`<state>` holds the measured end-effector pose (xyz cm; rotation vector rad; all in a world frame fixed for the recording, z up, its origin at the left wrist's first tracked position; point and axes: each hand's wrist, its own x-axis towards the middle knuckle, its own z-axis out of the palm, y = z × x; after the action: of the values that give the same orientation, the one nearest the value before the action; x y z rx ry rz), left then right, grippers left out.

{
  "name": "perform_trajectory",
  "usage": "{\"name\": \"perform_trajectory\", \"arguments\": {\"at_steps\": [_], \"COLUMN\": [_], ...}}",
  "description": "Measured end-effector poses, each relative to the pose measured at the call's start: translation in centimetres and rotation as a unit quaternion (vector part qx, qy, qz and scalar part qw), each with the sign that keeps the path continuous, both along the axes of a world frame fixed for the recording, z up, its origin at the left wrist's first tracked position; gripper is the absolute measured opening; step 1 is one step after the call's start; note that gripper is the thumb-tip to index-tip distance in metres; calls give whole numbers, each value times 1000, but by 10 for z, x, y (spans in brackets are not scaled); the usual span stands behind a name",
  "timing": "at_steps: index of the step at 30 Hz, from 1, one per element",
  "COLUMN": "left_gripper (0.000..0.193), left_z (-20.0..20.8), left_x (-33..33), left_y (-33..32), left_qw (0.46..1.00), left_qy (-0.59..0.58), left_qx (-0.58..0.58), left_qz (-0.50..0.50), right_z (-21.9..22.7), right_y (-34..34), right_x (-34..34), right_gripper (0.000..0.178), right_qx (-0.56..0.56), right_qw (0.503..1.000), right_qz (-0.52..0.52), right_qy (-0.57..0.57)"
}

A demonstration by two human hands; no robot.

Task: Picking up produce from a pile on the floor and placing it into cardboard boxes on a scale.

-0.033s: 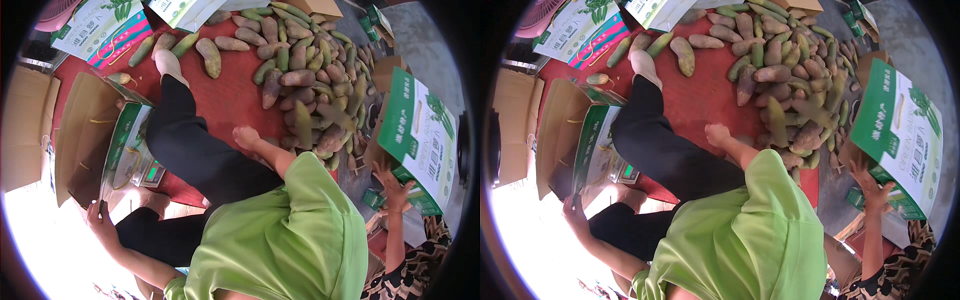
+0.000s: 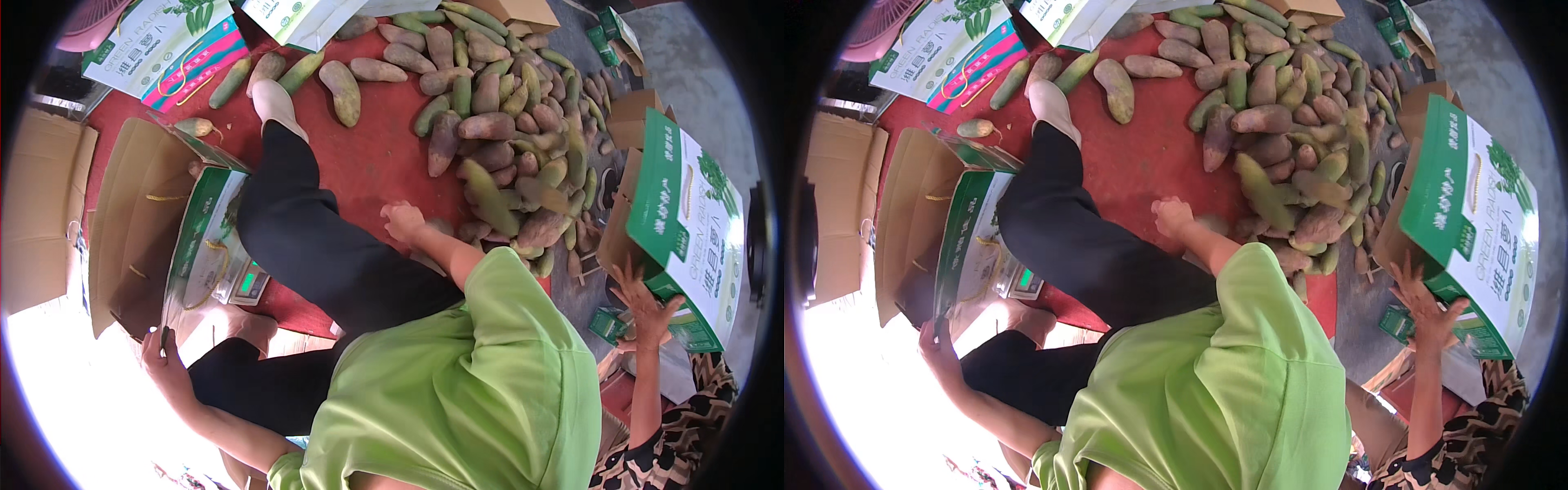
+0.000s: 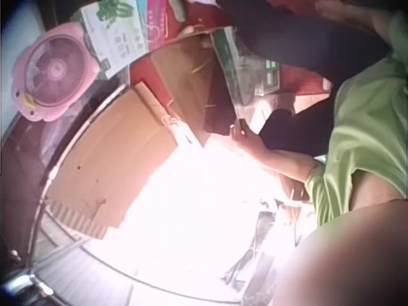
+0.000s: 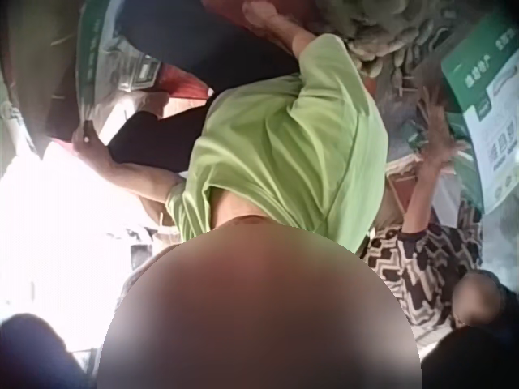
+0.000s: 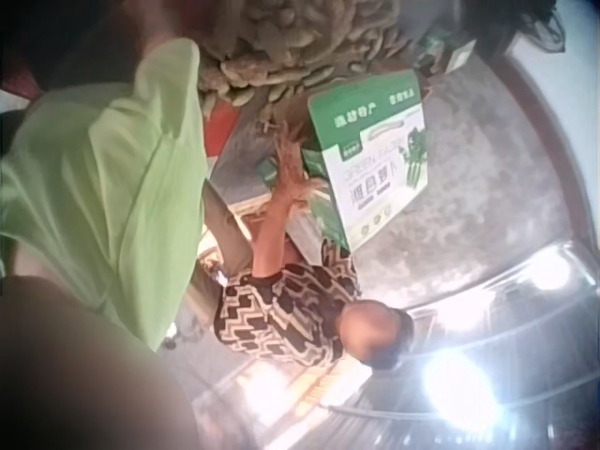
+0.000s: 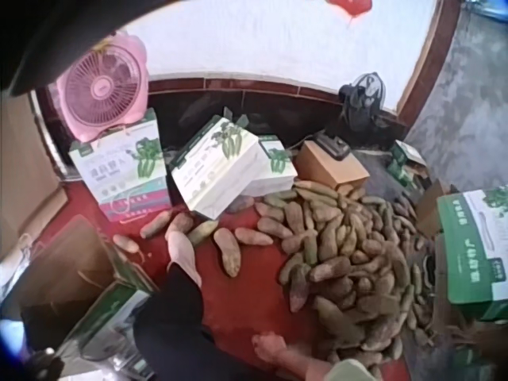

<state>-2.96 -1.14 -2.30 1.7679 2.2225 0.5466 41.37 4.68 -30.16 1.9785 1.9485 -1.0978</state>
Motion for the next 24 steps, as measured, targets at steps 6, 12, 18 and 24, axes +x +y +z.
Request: {"name": "perform_trajectory", "arguments": {"at_steps": [6, 12, 18, 24], "left_gripper": [10, 11, 10, 11], "left_z": [2, 2, 4, 5], "left_x": [2, 5, 2, 5], "left_y": [1, 2, 0, 3], "left_qw": [1000, 999, 998, 998], "left_qy": [-12, -21, -26, -14], "left_qx": [0, -21, -35, -41], "left_qz": [-1, 24, 44, 46], "right_z": [26, 27, 27, -7], "right_y": [22, 22, 27, 55], "right_x": [6, 30, 62, 72], "right_gripper": [29, 38, 45, 36], "right_qx": [48, 91, 120, 131], "right_qw": [986, 989, 977, 973], "right_qz": [108, 64, 12, 34], "right_qy": [-116, -97, -177, -187]}}
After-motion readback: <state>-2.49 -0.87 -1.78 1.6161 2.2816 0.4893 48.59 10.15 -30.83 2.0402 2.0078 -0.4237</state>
